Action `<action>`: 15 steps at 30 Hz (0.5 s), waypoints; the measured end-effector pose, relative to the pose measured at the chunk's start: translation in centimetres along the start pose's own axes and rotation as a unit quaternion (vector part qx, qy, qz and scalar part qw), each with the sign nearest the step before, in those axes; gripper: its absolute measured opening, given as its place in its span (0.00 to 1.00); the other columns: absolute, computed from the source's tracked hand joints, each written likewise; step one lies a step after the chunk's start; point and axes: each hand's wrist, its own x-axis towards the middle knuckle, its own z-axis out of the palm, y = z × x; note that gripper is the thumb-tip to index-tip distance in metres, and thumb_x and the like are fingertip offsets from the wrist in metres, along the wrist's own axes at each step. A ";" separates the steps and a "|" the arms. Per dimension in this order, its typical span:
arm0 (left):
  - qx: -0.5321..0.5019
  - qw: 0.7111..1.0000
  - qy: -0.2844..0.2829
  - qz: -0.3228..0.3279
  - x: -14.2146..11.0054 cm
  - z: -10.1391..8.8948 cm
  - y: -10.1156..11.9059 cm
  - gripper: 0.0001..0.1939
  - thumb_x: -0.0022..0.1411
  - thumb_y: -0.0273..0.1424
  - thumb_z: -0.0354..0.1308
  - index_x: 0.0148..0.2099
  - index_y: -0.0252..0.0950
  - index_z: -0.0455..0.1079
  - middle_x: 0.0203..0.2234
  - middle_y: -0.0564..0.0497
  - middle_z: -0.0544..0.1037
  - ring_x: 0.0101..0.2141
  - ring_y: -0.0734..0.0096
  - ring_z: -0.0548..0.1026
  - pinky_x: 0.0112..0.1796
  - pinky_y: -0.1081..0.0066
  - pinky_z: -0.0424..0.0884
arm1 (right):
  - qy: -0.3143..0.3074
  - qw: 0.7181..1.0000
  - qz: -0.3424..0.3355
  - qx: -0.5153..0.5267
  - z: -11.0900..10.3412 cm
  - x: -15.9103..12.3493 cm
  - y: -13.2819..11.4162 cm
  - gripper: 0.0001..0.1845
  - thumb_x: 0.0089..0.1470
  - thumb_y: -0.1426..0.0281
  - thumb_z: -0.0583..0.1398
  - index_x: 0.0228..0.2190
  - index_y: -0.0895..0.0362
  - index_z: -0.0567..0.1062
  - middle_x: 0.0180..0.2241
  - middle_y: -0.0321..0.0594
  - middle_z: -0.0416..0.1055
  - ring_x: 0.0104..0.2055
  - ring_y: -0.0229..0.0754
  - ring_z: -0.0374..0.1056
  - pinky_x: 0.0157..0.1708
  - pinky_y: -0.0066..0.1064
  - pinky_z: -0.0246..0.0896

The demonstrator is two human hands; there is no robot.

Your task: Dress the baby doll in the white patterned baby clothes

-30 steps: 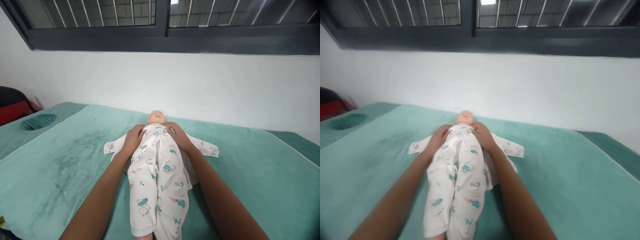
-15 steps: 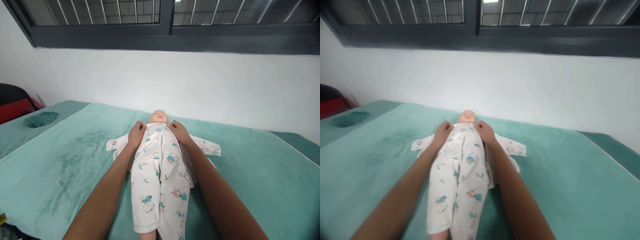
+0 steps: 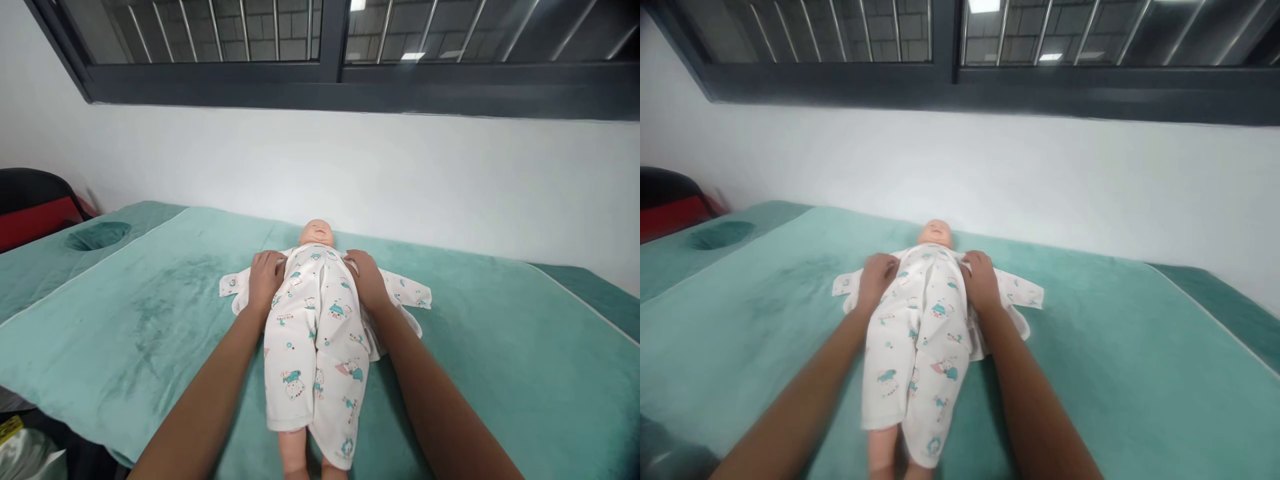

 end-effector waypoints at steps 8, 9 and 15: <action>-0.122 0.974 -0.147 -0.123 -3.6 -3.1 1.9 0.13 0.51 0.27 0.54 0.40 0.33 0.74 0.34 0.48 0.79 0.38 0.60 0.74 0.40 0.66 0.68 | -0.054 0.986 0.146 0.052 -0.9 -2.9 -1.7 0.12 0.52 0.71 0.52 0.34 0.55 0.75 0.36 0.43 0.76 0.39 0.47 0.68 0.39 0.35 0.58; -0.156 0.964 -0.155 -0.150 -3.6 -3.3 2.2 0.14 0.50 0.28 0.55 0.40 0.32 0.74 0.34 0.48 0.80 0.39 0.60 0.74 0.40 0.66 0.68 | -0.069 0.983 0.158 0.070 -0.9 -3.0 -1.7 0.13 0.52 0.71 0.53 0.35 0.56 0.76 0.37 0.43 0.76 0.40 0.48 0.69 0.39 0.36 0.59; -0.300 0.911 -0.187 -0.211 -3.5 -3.7 3.2 0.18 0.50 0.29 0.55 0.45 0.32 0.74 0.38 0.46 0.81 0.38 0.61 0.76 0.41 0.65 0.70 | -0.133 0.959 0.152 0.198 -1.3 -3.1 -1.2 0.16 0.52 0.66 0.55 0.37 0.55 0.81 0.39 0.40 0.79 0.43 0.50 0.71 0.43 0.38 0.64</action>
